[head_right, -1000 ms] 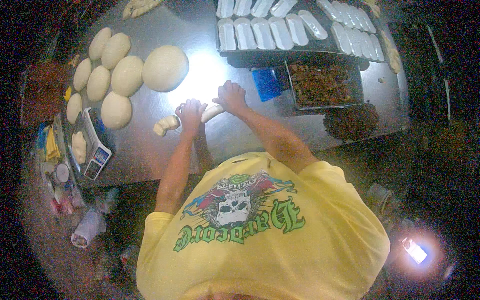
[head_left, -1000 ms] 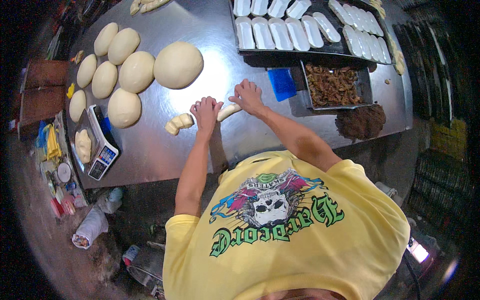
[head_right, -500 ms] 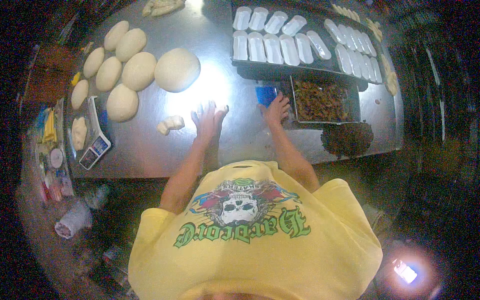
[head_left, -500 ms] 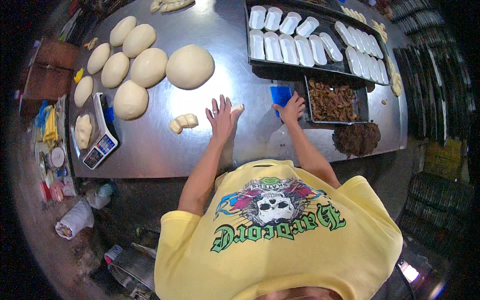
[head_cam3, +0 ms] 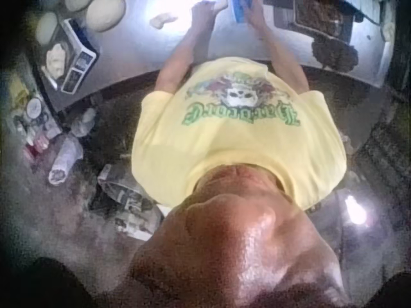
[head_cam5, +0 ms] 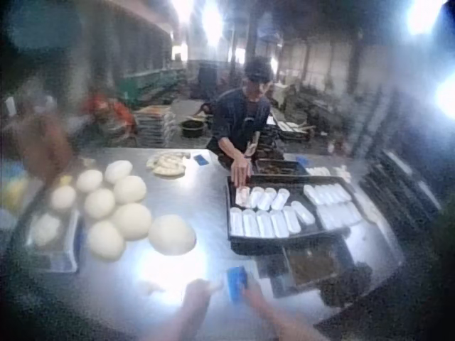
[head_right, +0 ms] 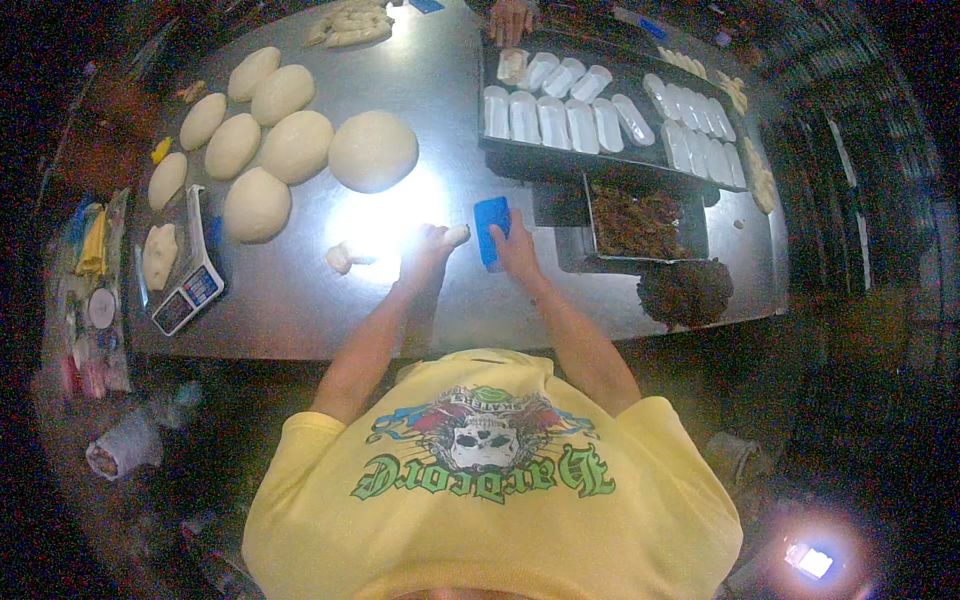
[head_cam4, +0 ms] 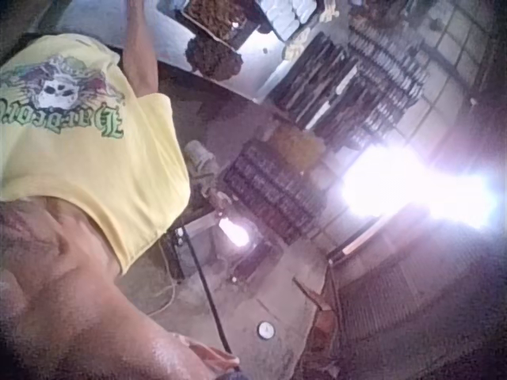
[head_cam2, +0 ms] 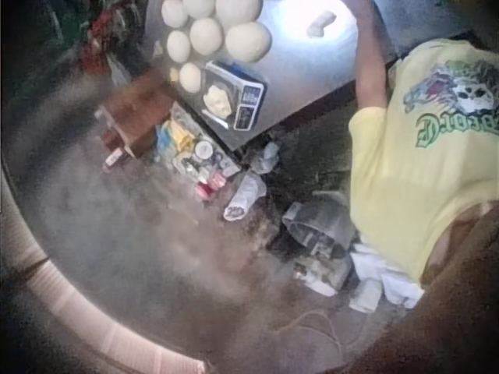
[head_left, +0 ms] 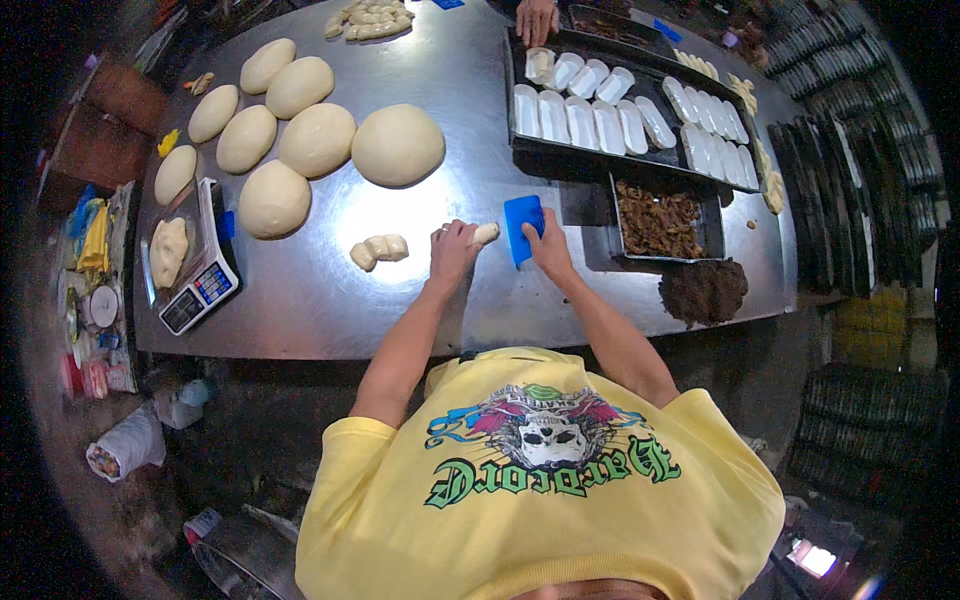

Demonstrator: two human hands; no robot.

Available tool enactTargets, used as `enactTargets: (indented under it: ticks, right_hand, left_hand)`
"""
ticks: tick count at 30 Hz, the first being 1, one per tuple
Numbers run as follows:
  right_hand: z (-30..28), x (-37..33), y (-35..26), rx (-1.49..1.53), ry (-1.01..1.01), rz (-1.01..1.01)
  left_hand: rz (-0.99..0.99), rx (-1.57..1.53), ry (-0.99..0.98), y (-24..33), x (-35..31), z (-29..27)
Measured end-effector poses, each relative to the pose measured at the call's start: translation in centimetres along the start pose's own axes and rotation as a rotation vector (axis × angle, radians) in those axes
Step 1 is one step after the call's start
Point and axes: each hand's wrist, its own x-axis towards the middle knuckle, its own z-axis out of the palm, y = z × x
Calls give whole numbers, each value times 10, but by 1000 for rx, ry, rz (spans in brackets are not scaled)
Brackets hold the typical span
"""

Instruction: The person flattens dough balls, adds a brown filling, rolls them into logs, and places them on a tray. The person repeats this process multiple times while other workers perform similar tasks nearby.

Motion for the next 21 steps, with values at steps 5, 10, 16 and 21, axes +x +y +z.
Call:
enactTargets:
  ticks: [5,10,16,21]
  right_hand:
    - [37,-19,-88,-134,104,-218]
    - [55,-13,-64,-243,12,-87]
    - [73,-35,-84,-221,-80,-65]
    - [89,-39,-87,-298,-270,1]
  left_hand:
    - [-145,-488,159,-29,-8,20]
    - [-88,-492,91,-53,-17,15]
    - [-135,-439,110,-36,-39,-17]
    - [-253,-665,194,-22,-47,-23]
